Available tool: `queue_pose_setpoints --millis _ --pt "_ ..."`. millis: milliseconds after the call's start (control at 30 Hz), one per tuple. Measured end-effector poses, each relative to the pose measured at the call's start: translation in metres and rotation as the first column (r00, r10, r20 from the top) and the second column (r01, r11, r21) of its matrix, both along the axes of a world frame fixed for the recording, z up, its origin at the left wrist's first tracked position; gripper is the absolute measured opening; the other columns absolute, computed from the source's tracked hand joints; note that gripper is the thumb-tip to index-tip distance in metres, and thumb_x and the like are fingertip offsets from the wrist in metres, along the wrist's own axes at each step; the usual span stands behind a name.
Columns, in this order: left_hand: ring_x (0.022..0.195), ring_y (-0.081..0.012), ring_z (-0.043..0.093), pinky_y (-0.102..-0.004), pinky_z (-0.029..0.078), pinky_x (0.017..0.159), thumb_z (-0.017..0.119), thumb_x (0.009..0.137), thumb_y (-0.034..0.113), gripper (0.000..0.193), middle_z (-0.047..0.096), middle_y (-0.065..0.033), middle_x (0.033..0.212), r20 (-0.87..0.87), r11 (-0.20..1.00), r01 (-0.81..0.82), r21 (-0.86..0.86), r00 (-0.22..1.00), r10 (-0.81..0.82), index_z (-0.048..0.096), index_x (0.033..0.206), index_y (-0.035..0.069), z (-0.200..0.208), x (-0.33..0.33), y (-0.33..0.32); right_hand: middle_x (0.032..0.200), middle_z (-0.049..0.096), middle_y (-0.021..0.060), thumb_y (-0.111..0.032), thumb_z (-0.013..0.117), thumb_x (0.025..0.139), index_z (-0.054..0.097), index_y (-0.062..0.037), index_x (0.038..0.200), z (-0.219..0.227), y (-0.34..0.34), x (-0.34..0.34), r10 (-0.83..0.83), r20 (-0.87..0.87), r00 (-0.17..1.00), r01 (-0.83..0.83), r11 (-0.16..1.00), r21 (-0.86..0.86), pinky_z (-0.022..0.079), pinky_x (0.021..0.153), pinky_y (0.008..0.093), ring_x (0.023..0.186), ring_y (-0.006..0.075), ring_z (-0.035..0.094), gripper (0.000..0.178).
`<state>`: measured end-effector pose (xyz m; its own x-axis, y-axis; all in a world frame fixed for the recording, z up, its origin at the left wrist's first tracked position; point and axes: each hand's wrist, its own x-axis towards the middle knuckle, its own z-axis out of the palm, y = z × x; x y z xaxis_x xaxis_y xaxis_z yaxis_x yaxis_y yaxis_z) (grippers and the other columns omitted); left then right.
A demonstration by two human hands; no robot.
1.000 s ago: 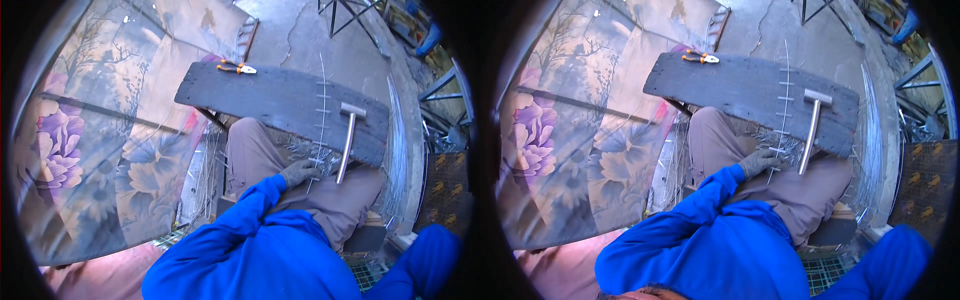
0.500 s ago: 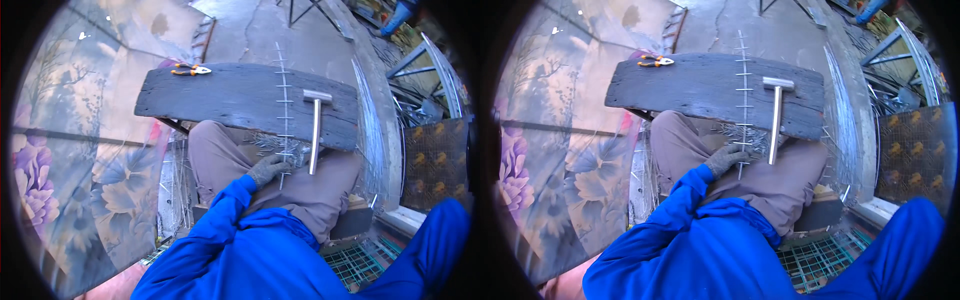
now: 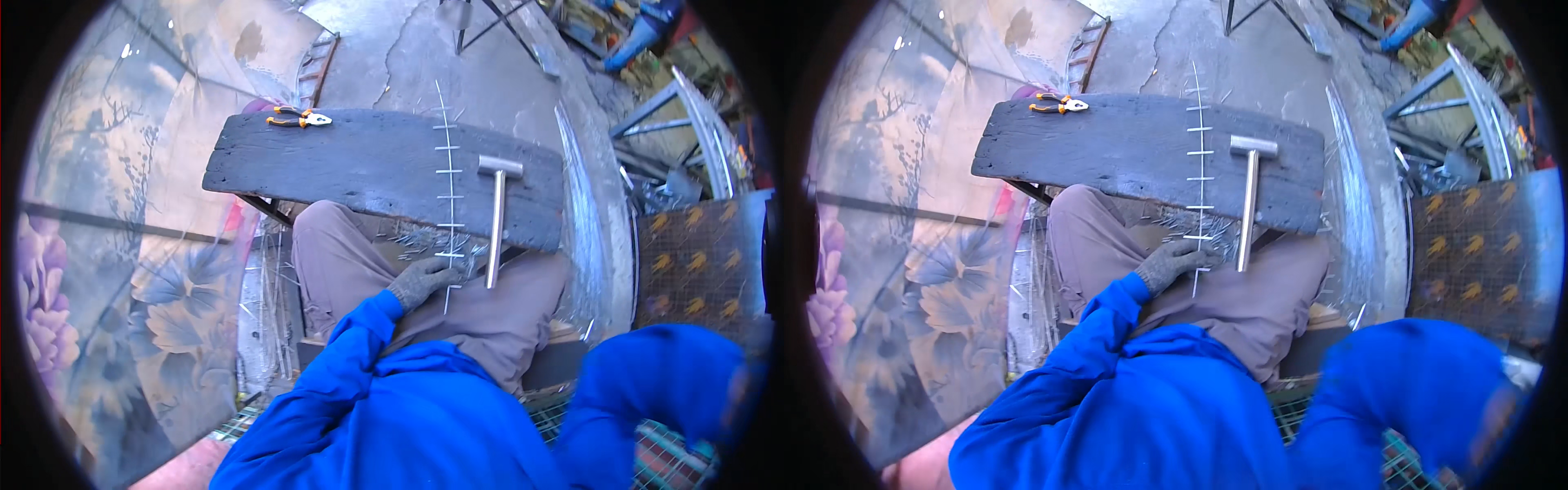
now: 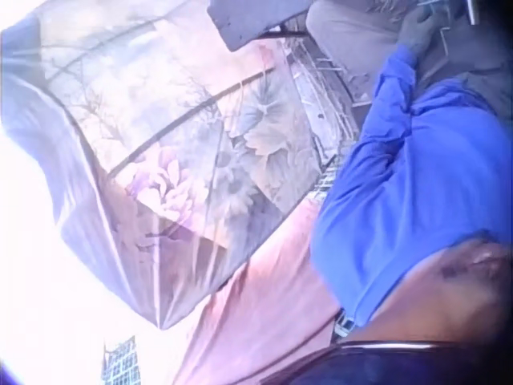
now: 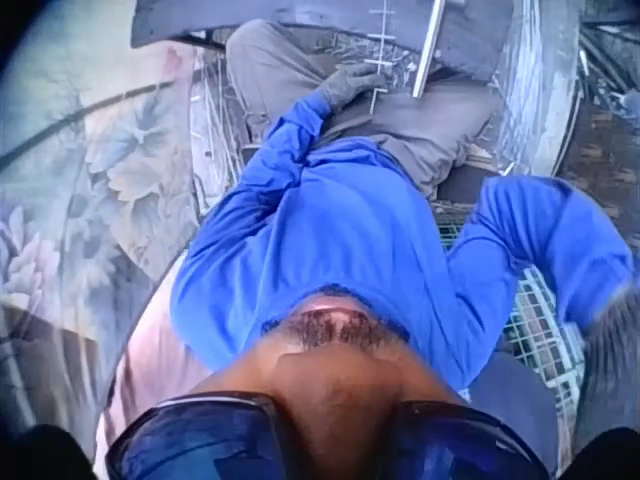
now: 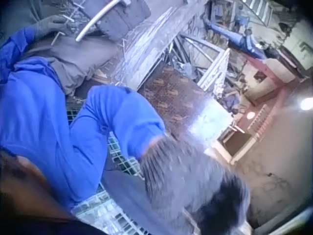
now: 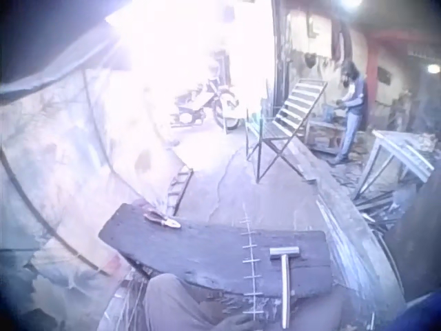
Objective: Straightening and shaping thin metal rods by hammering them against a wooden block and using pliers.
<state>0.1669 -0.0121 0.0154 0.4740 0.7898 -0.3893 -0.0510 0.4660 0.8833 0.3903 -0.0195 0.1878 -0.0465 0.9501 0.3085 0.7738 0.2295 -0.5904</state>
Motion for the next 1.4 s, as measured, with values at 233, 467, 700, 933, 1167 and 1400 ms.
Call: queue_pose_setpoints --millis 233,467,700,933,1167,1400 --pt "0.104 -0.0125 0.062 -0.0306 0.050 0.092 0.061 0.101 0.025 0.031 0.069 -0.0034 0.113 0.107 0.994 0.011 0.111 0.994 -0.023 0.066 0.124 0.005 0.061 0.014 -0.006 0.118 0.067 0.0152 -0.015 0.056 0.100 0.058 0.0022 0.133 -0.032 0.050 -0.046 0.051 -0.273 0.961 -0.117 0.966 -0.231 0.051 0.094 0.0349 0.108 0.0261 0.065 0.037" --pt "0.104 -0.0232 0.066 -0.0366 0.051 0.094 0.061 0.098 0.029 0.035 0.070 -0.0134 0.112 -0.446 0.792 0.530 0.303 0.813 -0.374 0.066 0.123 0.005 0.113 -0.043 0.031 0.092 0.068 0.0111 -0.020 0.059 0.098 0.064 0.0034 0.092 -0.091 0.037 -0.044 0.106 -0.587 0.802 -0.349 0.882 -0.318 0.053 0.065 0.0332 0.070 0.0163 0.064 0.025" --pt "0.110 -0.0297 0.065 -0.0397 0.051 0.096 0.068 0.090 0.028 0.039 0.068 -0.0163 0.117 -0.540 0.673 -0.039 0.738 0.563 0.625 0.065 0.121 0.005 0.077 -0.177 0.193 0.086 0.065 0.0053 -0.029 0.061 0.099 0.066 -0.0059 0.101 -0.112 0.028 -0.003 0.089 -0.642 0.762 -0.381 0.863 -0.332 0.051 0.060 0.0289 0.067 0.0122 0.061 0.023" --pt "0.126 -0.0407 0.051 -0.0442 0.042 0.108 0.068 0.072 0.008 0.068 0.052 -0.0222 0.138 -0.698 0.684 0.143 0.716 0.135 0.703 0.052 0.137 0.007 -0.030 -0.365 0.252 0.094 0.066 0.0042 -0.034 0.060 0.100 0.056 -0.0044 0.131 -0.082 0.030 -0.022 -0.343 -0.801 0.492 -0.481 0.659 -0.578 0.054 0.063 0.0276 0.079 0.0119 0.066 0.043" --pt "0.137 -0.0375 0.043 -0.0413 0.037 0.114 0.073 0.071 0.017 0.076 0.042 -0.0189 0.151 -0.919 0.913 0.135 0.384 -0.037 0.392 0.050 0.143 0.013 0.040 -0.293 0.245 0.087 0.067 0.0048 -0.037 0.059 0.099 0.062 -0.0037 0.123 -0.102 0.030 -0.019 -0.353 -0.709 0.611 -0.304 0.722 -0.622 0.054 0.062 0.0281 0.072 0.0122 0.064 0.041" --pt "0.135 -0.0405 0.042 -0.0440 0.033 0.116 0.070 0.075 0.019 0.036 0.048 -0.0212 0.143 -0.831 0.807 0.211 0.551 0.046 0.555 0.065 0.107 0.006 0.013 -0.305 0.220 0.091 0.069 0.0100 -0.033 0.058 0.099 0.063 -0.0010 0.117 -0.102 0.037 -0.024 -0.218 -0.668 0.712 -0.333 0.732 -0.594 0.056 0.065 0.0326 0.076 0.0164 0.068 0.037"
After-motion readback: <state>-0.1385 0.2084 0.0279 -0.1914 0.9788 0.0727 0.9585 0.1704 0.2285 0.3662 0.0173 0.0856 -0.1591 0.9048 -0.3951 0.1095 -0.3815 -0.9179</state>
